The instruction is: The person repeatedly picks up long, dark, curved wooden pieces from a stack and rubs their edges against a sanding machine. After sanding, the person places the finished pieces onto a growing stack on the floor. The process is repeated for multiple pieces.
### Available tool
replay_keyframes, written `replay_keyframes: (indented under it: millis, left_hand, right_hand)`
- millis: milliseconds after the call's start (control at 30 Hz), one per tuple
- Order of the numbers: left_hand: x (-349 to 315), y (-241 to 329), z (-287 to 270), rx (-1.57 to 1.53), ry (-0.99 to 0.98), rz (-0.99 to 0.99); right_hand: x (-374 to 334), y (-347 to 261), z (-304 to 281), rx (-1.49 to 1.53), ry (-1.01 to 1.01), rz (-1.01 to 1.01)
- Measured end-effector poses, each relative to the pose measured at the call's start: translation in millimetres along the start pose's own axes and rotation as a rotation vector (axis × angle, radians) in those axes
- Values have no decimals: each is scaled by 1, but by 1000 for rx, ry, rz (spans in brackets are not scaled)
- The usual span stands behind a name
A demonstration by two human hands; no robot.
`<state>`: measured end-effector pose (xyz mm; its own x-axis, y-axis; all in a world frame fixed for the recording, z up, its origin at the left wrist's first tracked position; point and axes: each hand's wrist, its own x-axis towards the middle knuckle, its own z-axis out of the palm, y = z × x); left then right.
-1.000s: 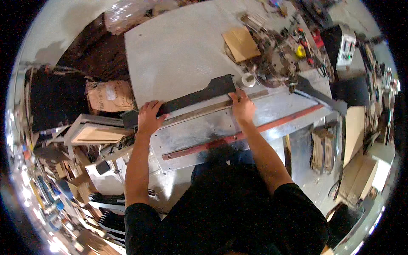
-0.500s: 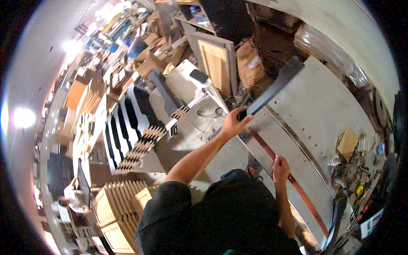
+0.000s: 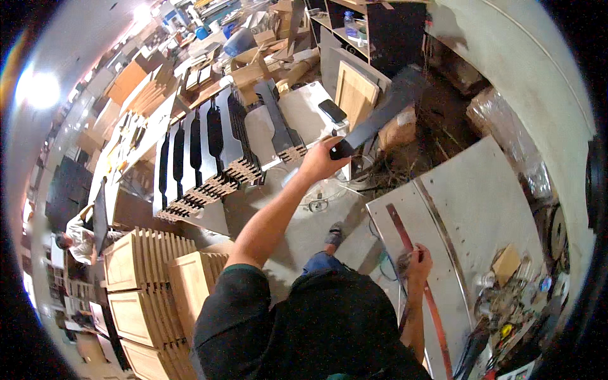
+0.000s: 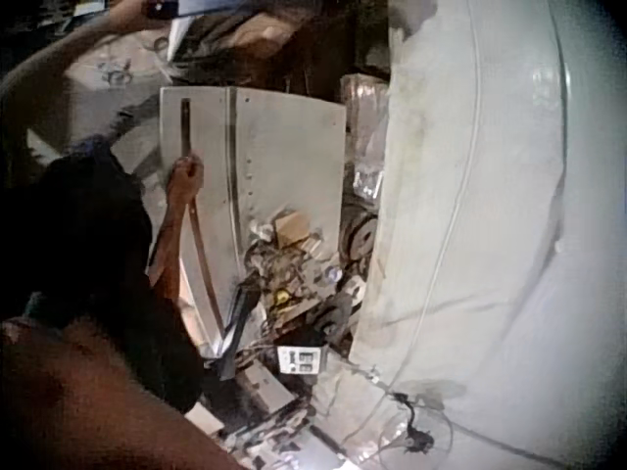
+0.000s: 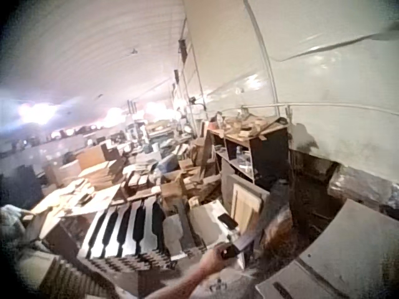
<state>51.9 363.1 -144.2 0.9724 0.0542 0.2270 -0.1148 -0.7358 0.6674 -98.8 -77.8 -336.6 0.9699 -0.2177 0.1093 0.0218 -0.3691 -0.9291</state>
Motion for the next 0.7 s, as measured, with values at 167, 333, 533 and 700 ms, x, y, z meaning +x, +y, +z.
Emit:
replay_keyframes:
  millis: [167,333,533,700]
  left_hand:
    - [55,-32,-72,395,-219,324]
    - [126,-95,-110,580,-334,709]
    - [176,-219,-195,486,-400,552]
    - [188,-315,-231,546,-158,396]
  right_hand:
    - [78,-235,57,-558,-42,-845]
    - [154,-304,231,-805,-493,-845]
    - [201,-298,417,-541,-636,-770]
    - [209,-313,542,-292,-620,-656]
